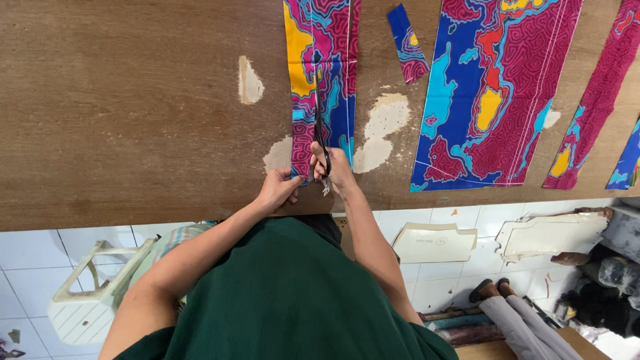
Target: The person cuts a large piece of colorful patterned fabric using shears on a wooden table. They repeatedly fold and unfold the fabric to align it before cutting along marked lines, producing several rectangular fabric pieces.
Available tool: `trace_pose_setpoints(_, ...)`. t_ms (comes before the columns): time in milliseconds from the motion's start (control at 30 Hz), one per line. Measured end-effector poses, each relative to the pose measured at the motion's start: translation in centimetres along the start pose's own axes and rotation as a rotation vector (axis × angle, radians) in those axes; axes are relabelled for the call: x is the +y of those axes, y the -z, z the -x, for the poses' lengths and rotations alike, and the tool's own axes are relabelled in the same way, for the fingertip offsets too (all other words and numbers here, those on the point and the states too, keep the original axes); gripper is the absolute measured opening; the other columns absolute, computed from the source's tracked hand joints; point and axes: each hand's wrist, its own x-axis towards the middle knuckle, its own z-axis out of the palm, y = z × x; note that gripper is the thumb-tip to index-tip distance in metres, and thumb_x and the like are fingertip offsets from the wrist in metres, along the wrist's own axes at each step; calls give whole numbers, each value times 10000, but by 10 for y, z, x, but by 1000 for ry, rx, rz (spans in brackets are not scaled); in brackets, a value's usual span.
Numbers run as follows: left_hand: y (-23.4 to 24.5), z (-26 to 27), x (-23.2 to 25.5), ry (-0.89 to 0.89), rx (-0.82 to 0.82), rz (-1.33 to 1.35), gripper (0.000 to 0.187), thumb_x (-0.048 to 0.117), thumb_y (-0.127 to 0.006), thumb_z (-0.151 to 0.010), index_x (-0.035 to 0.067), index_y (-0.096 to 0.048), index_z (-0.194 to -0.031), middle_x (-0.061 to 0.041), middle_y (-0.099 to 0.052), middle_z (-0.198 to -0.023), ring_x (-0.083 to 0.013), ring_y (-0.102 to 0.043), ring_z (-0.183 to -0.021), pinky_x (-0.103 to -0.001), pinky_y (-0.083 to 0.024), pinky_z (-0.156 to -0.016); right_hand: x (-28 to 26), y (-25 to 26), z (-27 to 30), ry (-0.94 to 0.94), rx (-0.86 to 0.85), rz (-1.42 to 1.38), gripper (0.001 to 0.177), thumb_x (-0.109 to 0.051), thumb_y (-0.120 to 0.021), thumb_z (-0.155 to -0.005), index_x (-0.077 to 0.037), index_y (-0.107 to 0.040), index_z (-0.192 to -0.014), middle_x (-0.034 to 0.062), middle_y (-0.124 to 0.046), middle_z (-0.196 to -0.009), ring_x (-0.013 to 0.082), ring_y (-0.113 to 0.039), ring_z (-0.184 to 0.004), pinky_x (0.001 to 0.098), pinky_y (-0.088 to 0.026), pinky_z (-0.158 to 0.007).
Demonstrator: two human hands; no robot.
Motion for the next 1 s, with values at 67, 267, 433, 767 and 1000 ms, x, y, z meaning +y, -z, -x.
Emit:
trace_pose_setpoints(67,1,-3,4,15,0,35,174,186,-679,-957,29,-701,-884,-28,-613,-601,-109,-583,-463,-268,-497,-429,-8,-1,-6,-23,27,40,613,-630,-731,-852,-38,-621,-734,-4,-505,-517,118,-557,-459,263,-457,-474)
trace_pose_setpoints(267,3,-4,3,-26,-24,33,187,179,-680,-960,9,-715,-892,-30,-624,-606,-101,-585,-467,-260,-502,-435,-27,-2,-20,0,19,42,627,-661,-706,-846,-50,-638,-725,-11,-513,-516,110,-561,-453,254,-455,-463)
trace_pose_setpoints(433,2,-5,-1,15,-16,60,182,182,-679,-954,13,-708,-895,-34,-617,-599,-102,-573,-455,-263,-488,-426,-36,3,-35,-15,25,59,608,-641,-719,-858,-53,-632,-734,-12,-510,-521,115,-555,-459,260,-444,-463)
trace_pose_setpoints(767,0,-3,-2,2,-20,49,199,187,-669,-966,9,-690,-878,-35,-620,-598,-100,-577,-463,-260,-482,-439,-72,3,-60,29,4,99,663,-689,-702,-836,-37,-646,-725,-5,-514,-508,137,-585,-460,273,-470,-470)
trace_pose_setpoints(1000,4,-4,4,2,-21,33,197,185,-668,-964,15,-700,-869,-30,-621,-599,-92,-580,-472,-254,-499,-450,-91,3,-85,28,24,93,685,-723,-674,-817,-47,-649,-705,3,-514,-484,143,-604,-451,276,-484,-464)
